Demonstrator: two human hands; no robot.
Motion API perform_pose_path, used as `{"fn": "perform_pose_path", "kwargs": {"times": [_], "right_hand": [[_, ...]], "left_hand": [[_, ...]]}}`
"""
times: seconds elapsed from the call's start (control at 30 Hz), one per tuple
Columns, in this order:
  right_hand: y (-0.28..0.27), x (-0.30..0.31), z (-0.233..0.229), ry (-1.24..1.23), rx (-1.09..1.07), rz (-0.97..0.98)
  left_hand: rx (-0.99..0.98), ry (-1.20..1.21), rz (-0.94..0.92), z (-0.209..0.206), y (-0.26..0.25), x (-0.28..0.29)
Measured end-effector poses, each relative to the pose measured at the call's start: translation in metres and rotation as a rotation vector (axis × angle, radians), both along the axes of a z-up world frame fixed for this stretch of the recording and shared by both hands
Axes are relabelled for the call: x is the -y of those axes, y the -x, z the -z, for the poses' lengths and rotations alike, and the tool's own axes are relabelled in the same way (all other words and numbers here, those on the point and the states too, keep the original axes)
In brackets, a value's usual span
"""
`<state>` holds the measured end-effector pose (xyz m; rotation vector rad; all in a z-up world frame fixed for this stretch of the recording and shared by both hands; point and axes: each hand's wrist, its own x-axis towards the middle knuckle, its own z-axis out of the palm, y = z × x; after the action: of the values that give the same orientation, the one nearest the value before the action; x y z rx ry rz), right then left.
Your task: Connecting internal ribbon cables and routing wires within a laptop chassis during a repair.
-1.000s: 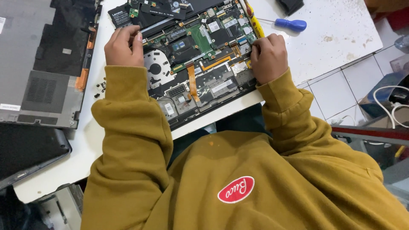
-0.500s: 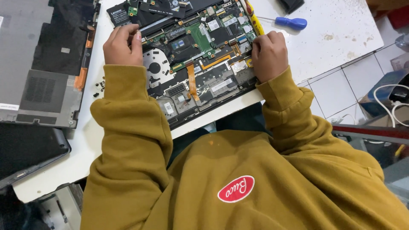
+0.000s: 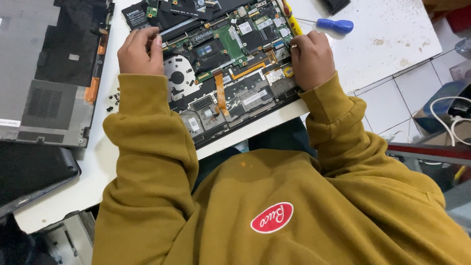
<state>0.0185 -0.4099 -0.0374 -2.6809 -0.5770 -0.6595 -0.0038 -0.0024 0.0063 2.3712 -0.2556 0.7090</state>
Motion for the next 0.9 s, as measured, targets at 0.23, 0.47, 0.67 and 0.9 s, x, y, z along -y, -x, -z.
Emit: {"fn": "perform_pose_path", "kwargs": {"times": [0.23, 0.47, 0.67, 0.9], "right_hand": [[-0.005, 0.006, -0.007, 0.094, -0.043, -0.054], [-0.011, 0.008, -0.003, 0.088, -0.019, -0.101], [-0.004, 0.007, -0.012, -0.011, -0.032, -0.146], [0.001, -0.007, -0.058, -0.127, 0.093, -0.242]], "left_hand": [[0.008, 0.018, 0.004, 0.0, 0.0, 0.001], [0.028, 0.011, 0.015, 0.005, -0.002, -0.002], [0.027, 0.003, 0.009, 0.007, -0.004, -0.004], [0.007, 0.028, -0.012, 0.001, -0.001, -0.003]]}}
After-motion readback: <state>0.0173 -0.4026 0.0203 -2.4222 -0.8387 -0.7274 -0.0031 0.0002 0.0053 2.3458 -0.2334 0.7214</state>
